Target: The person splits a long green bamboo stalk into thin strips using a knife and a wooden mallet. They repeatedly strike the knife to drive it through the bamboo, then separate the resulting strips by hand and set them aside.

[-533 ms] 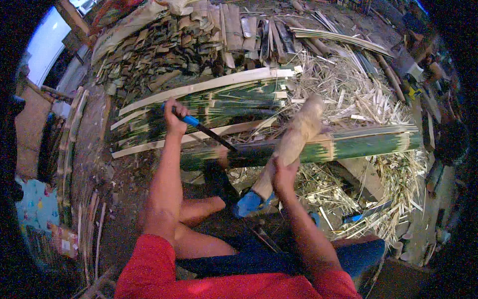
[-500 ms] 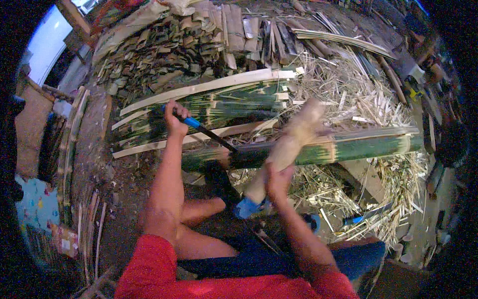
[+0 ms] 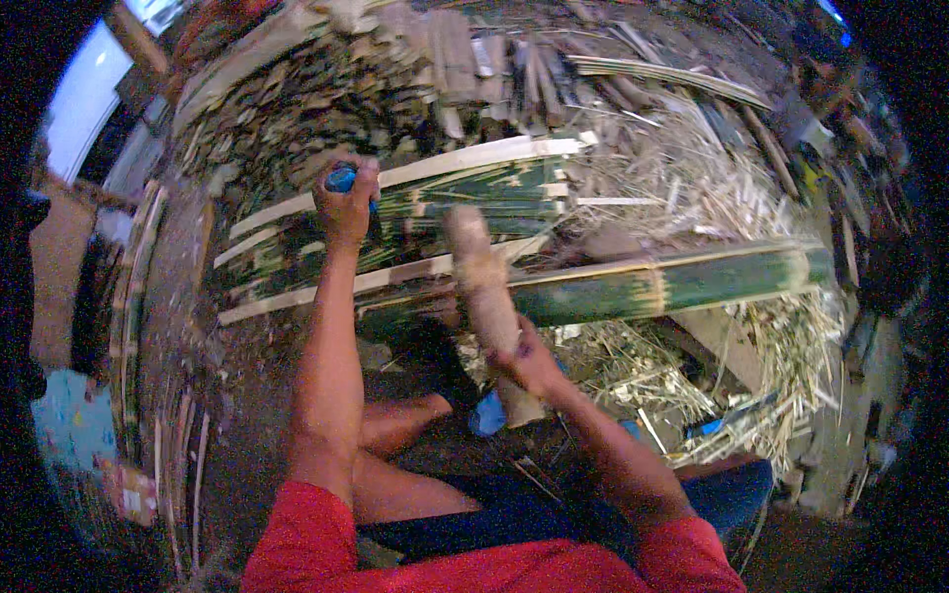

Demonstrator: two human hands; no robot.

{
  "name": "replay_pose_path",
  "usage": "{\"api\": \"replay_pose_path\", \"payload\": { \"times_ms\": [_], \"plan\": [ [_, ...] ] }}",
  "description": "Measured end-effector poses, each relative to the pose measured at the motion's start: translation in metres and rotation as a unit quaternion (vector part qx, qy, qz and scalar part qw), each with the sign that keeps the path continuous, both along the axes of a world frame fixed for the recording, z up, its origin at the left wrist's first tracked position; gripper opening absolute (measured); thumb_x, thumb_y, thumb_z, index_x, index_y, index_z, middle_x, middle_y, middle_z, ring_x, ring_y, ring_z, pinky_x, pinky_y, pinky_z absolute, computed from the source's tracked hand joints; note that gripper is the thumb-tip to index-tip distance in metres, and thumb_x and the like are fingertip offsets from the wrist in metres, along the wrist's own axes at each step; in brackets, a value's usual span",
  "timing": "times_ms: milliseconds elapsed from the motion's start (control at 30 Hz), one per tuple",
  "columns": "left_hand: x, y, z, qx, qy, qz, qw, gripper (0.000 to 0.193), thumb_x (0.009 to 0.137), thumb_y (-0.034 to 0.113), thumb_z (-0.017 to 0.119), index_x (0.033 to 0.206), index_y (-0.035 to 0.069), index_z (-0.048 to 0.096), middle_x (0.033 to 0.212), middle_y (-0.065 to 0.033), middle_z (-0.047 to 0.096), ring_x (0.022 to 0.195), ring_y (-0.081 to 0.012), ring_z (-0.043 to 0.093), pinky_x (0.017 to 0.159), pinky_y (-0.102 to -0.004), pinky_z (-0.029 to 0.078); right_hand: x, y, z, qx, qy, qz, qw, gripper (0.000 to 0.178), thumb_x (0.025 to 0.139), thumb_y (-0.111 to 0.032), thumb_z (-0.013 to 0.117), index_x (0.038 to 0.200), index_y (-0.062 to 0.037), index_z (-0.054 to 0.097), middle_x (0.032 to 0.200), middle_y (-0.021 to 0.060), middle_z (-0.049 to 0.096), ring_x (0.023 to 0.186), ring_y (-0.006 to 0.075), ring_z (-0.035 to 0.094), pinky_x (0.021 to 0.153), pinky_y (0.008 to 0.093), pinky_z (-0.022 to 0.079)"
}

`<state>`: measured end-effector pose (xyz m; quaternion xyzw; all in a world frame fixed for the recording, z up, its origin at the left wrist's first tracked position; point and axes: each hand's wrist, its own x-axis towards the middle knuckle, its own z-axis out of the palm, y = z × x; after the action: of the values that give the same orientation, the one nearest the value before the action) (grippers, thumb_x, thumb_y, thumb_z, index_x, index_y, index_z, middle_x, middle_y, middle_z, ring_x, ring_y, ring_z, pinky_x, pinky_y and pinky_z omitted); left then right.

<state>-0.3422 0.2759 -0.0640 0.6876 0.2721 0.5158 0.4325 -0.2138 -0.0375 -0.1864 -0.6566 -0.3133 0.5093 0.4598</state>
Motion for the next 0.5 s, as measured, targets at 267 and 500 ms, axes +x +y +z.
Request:
{"api": "replay_pose_path", "payload": {
  "times_ms": [267, 500],
  "plan": [
    [0.181, -0.225, 0.083, 0.240, -0.080, -0.351, 0.901, 0.025, 0.082, -0.006, 0.063, 0.102, 0.007, 0.056, 0.103, -0.0092, 0.055, 0.097, -0.0245, 0.055, 0.087, -0.0348, 0.046, 0.170, -0.161, 0.051, 0.112, -0.180, -0.384, 0.899, 0.089, 0.081, -0.033, 0.080, 0.148, 0.0005, 0.031, 0.130, 0.0217, 0.057, 0.114, 0.0284, 0.059, 0.094, 0.0404, 0.051],
    [0.290, -0.418, 0.082, 0.407, 0.112, -0.600, 0.680, 0.057, 0.065, -0.009, 0.064, 0.115, 0.017, 0.065, 0.139, -0.0092, 0.054, 0.139, -0.0418, 0.041, 0.116, -0.0507, 0.035, 0.270, -0.326, 0.067, 0.158, -0.252, -0.658, 0.692, 0.093, 0.083, -0.023, 0.078, 0.152, -0.0005, 0.020, 0.136, 0.0236, 0.049, 0.119, 0.0303, 0.054, 0.101, 0.0408, 0.046]
  ]
}}
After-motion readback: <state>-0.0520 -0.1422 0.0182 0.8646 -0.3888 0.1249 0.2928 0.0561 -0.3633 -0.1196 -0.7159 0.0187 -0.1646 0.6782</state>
